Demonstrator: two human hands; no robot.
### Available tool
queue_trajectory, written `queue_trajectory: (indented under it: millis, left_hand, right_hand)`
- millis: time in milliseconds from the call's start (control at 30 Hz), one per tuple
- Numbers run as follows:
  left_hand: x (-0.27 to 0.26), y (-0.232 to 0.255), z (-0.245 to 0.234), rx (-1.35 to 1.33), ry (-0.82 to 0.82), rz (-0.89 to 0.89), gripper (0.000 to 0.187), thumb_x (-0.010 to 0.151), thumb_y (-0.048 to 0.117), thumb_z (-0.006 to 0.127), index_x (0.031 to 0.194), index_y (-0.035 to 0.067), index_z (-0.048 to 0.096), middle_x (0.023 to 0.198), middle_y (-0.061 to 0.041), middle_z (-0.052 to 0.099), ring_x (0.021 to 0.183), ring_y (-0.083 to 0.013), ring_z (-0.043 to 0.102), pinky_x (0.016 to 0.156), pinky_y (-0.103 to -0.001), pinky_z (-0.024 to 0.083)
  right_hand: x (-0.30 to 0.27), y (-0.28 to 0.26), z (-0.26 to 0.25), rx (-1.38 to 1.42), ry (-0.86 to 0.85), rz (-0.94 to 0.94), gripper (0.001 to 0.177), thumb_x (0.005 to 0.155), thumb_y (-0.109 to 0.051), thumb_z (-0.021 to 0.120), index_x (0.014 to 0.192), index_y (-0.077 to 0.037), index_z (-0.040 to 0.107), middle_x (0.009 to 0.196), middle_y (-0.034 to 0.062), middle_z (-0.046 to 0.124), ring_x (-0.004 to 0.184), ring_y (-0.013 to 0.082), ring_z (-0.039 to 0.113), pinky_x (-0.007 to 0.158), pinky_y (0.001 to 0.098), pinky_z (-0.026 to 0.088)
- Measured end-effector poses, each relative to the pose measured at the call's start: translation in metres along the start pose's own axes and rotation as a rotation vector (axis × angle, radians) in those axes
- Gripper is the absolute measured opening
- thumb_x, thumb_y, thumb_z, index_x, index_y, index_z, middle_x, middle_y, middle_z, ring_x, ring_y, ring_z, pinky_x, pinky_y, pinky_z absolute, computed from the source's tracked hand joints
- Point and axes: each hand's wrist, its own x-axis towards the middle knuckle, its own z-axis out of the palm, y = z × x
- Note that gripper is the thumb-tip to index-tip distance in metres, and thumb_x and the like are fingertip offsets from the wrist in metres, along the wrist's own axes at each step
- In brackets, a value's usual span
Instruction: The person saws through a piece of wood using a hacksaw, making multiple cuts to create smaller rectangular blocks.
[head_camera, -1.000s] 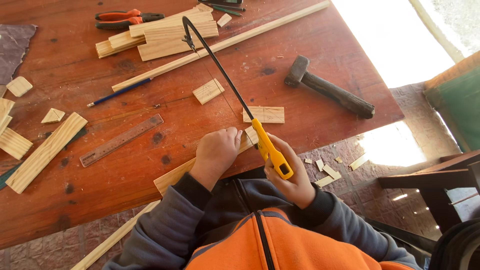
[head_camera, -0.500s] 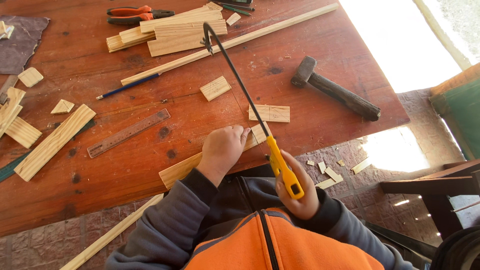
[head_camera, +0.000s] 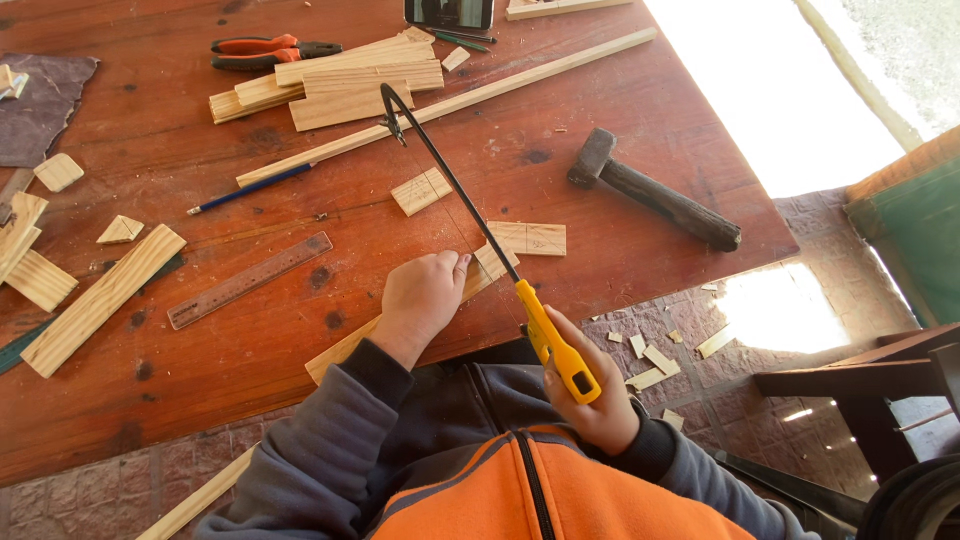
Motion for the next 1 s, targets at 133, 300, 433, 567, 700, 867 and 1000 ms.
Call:
queue_trajectory:
  millis: [133,300,433,567,700,867,1000]
  left_hand:
    - [0.001,0.001,-0.01,-0.03,-0.088,-0.035,0.046,0.111,0.045,0.036,0.093,0.014,0.066,0.08,-0.01,0.072,0.071,-0.0346,0.069,0.058,-0.049,0.054]
    - [0.001,-0.003,-0.018,-0.103,-0.081,-0.066,0.049,0.111,0.045,0.036,0.087,0.013,0.064,0.078,-0.011,0.07,0.071,-0.0341,0.068,0.061,-0.049,0.053]
    - [-0.009,0.005,-0.036,-0.063,0.007,0.055,0.044,0.112,0.04,0.04,0.083,0.013,0.061,0.068,-0.007,0.064,0.058,-0.0284,0.063,0.049,-0.044,0.049]
    - [-0.018,0.016,-0.054,-0.098,0.081,0.073,0.044,0.107,0.043,0.043,0.091,0.01,0.069,0.075,-0.016,0.071,0.079,-0.0366,0.074,0.069,-0.05,0.06]
    - [-0.013,0.004,-0.028,-0.068,0.099,0.148,0.043,0.109,0.041,0.047,0.08,0.012,0.062,0.07,-0.011,0.068,0.061,-0.0357,0.067,0.053,-0.051,0.05]
    - [-0.009,-0.011,-0.015,-0.058,0.089,0.058,0.046,0.111,0.042,0.046,0.075,0.015,0.056,0.062,-0.007,0.063,0.054,-0.0293,0.061,0.048,-0.045,0.048]
    - [-0.015,-0.011,-0.02,-0.074,0.098,0.024,0.044,0.11,0.04,0.047,0.075,0.014,0.055,0.062,-0.008,0.063,0.053,-0.032,0.061,0.048,-0.047,0.047]
  right_hand:
    - [0.005,-0.006,-0.006,0.134,-0.006,-0.015,0.064,0.094,-0.006,0.058,0.155,0.001,0.04,0.076,0.0014,0.055,0.059,0.0091,0.05,0.058,0.022,0.046]
    - [0.0,-0.011,-0.009,0.196,-0.043,-0.021,0.066,0.095,-0.007,0.059,0.156,0.002,0.035,0.071,0.0025,0.053,0.058,0.0112,0.05,0.06,0.0243,0.049]
    - [0.011,-0.015,-0.006,0.163,-0.028,-0.103,0.064,0.095,-0.006,0.057,0.154,0.005,0.036,0.068,0.0018,0.054,0.055,0.0103,0.051,0.058,0.0226,0.047]
    - [0.036,0.006,-0.002,0.259,0.006,-0.246,0.072,0.085,0.003,0.059,0.153,0.01,0.035,0.065,0.0078,0.064,0.05,0.0137,0.061,0.051,0.0276,0.053]
    - [0.025,-0.011,0.0,0.232,0.008,-0.118,0.061,0.096,-0.002,0.054,0.154,0.003,0.037,0.073,0.0018,0.054,0.053,0.0102,0.052,0.051,0.0231,0.052]
    - [0.015,-0.012,0.008,0.302,-0.01,-0.034,0.067,0.093,0.001,0.054,0.157,0.003,0.032,0.069,0.0039,0.051,0.052,0.0102,0.046,0.053,0.0226,0.046]
    - [0.021,-0.007,0.003,0.172,-0.051,-0.067,0.066,0.092,-0.004,0.055,0.154,0.005,0.037,0.072,0.0008,0.053,0.059,0.0109,0.051,0.06,0.0237,0.048]
